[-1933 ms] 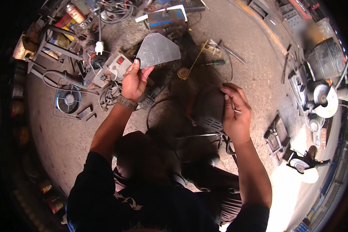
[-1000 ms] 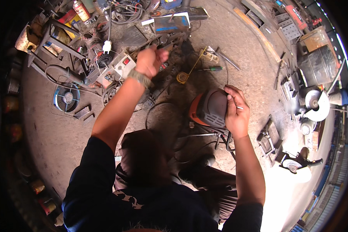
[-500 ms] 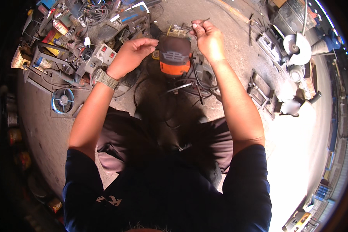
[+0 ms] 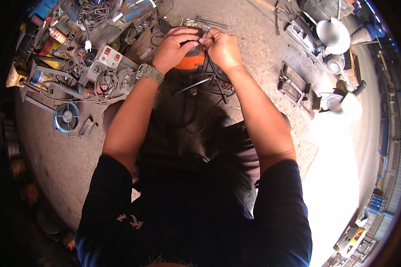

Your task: The person unpacks a new fan blade and then sits on the floor to work on a small orange power tool. They use a hex key to remove screws and open the casing, then manipulate internal wires and components.

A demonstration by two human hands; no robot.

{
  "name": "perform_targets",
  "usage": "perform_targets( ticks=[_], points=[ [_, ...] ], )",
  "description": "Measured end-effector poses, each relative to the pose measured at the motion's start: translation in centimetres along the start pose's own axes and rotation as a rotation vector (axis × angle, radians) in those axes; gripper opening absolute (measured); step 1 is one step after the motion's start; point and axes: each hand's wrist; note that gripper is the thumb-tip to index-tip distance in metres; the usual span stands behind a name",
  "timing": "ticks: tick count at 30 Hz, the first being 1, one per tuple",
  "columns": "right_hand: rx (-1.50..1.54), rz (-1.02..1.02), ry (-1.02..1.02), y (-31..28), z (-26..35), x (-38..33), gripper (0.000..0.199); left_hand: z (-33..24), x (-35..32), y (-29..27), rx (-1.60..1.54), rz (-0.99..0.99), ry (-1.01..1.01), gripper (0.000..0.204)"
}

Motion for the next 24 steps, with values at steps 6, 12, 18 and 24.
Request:
perform_targets(
  ticks=[6,12,18,24],
  points=[
    [0.002,0.062,0.034,0.7,0.1,0.5,0.013,1.4,-0.1,0.6,0.117,0.058,-0.007,0.015],
    [-0.141,0.051,-0.051,0.3,0.6,0.3,0.015,1.0,-0.7,1.3,0.132,0.006,-0.006,0.014],
    [-0.179,0.022,-0.142,0.6,1.4,0.8,0.012,0.3,-1.1,0.6,0.172,-0.069,0.03,0.015],
    [-0.299,0.125,-0.19,-1.8,0.2,2.2,0.01,0.5,-0.3,3.4,0.104,-0.081,-0.003,0.014]
  ],
)
Point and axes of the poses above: each hand's wrist, its own x-axis towards the middle knuckle, its own y-axis out of the palm, z = x × y, and after that the axes turned 12 degrees about -x, right-handed
